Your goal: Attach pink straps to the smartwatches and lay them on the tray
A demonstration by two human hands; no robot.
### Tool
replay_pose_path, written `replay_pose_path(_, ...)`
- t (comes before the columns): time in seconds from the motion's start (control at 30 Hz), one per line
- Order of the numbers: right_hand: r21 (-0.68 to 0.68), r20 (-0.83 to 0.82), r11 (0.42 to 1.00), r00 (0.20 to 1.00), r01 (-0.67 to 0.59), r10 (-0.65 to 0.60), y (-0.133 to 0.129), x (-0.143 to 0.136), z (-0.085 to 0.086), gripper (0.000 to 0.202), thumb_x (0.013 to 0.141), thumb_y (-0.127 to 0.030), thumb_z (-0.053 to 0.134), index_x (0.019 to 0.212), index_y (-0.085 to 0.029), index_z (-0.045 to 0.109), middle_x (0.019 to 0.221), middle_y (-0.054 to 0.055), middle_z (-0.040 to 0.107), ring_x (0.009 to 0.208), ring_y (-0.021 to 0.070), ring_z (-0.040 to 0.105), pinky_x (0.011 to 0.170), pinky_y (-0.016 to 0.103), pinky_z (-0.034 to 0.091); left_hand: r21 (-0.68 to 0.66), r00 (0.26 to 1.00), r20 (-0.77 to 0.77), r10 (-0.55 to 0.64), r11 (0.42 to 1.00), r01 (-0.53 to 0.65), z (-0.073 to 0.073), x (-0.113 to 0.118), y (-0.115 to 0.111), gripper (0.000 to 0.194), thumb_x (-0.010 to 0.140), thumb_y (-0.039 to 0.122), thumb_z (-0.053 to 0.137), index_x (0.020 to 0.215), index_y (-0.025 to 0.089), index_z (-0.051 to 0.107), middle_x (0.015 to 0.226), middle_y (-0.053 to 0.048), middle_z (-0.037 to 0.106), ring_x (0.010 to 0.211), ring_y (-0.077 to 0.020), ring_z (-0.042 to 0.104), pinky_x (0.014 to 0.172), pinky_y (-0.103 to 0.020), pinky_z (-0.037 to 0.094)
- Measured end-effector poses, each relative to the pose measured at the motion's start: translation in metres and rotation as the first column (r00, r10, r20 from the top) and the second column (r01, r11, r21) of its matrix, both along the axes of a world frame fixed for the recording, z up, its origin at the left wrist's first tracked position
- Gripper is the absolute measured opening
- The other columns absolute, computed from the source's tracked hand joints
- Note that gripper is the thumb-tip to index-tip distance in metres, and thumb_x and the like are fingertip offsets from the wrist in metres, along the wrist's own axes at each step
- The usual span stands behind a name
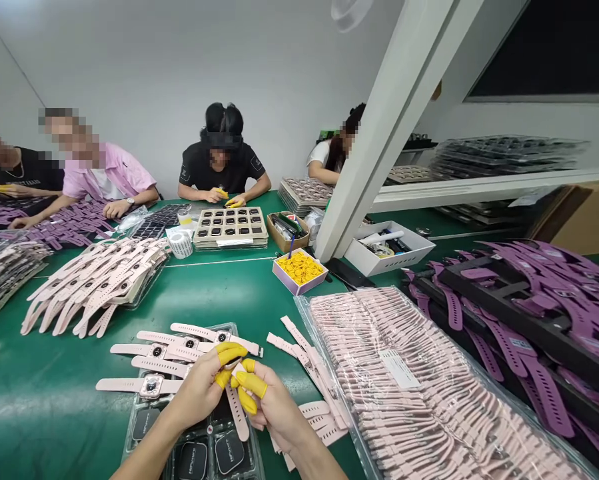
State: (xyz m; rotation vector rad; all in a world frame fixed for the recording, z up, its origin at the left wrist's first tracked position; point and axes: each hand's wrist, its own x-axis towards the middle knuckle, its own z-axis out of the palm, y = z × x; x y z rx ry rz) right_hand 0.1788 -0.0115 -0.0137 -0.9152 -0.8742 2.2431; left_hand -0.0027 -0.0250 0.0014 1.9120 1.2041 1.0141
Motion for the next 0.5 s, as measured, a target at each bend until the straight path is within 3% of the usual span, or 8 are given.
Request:
replay_pose_path(0.23, -0.049, -0.085, 0.993, 0.990, 0.108, -0.112, -0.003, -0.002, -0.006, 0.045, 0.082, -0.054, 0.080, 0.087, -0.019, 0.052, 0.052, -0.010, 0.040, 0.038, 0.0026, 0.020, 0.035, 0.017, 0.014, -0.100, 0.996, -0.086, -0.029, 0.995, 0.021, 0.010, 0.000, -0.009, 0.044, 0.103, 0.029, 0.041, 0.145, 0.023, 0.053, 0.144, -0.014, 0.057, 0.136, -0.0203, 0.055, 0.119, -0.041, 0.047)
replay_pose_path(0.43, -0.033, 0.045, 0.999, 0.998, 0.032, -0.031, -0.003, 0.001, -0.011, 0.045, 0.081, -0.054, 0.078, 0.087, -0.019, 0.050, 0.053, -0.009, 0.041, 0.039, 0.0028, 0.020, 0.035, 0.017, 0.014, 0.047, 0.952, -0.302, -0.050, 0.997, 0.067, 0.017, -0.002, -0.009, 0.038, 0.095, 0.023, 0.050, 0.132, 0.018, 0.060, 0.126, -0.015, 0.062, 0.118, -0.0244, 0.060, 0.108, -0.045, 0.054)
replay_pose_path(0.5, -0.009, 0.054, 1.000, 0.999, -0.004, 0.004, -0.003, 0.002, -0.006, 0.047, 0.080, -0.056, 0.078, 0.086, -0.019, 0.050, 0.053, -0.009, 0.041, 0.039, 0.0030, 0.021, 0.036, 0.017, 0.015, 0.036, 0.957, -0.282, -0.074, 0.996, 0.087, 0.021, -0.002, -0.008, 0.036, 0.096, 0.022, 0.048, 0.130, 0.018, 0.060, 0.124, -0.014, 0.063, 0.116, -0.0229, 0.060, 0.106, -0.043, 0.054)
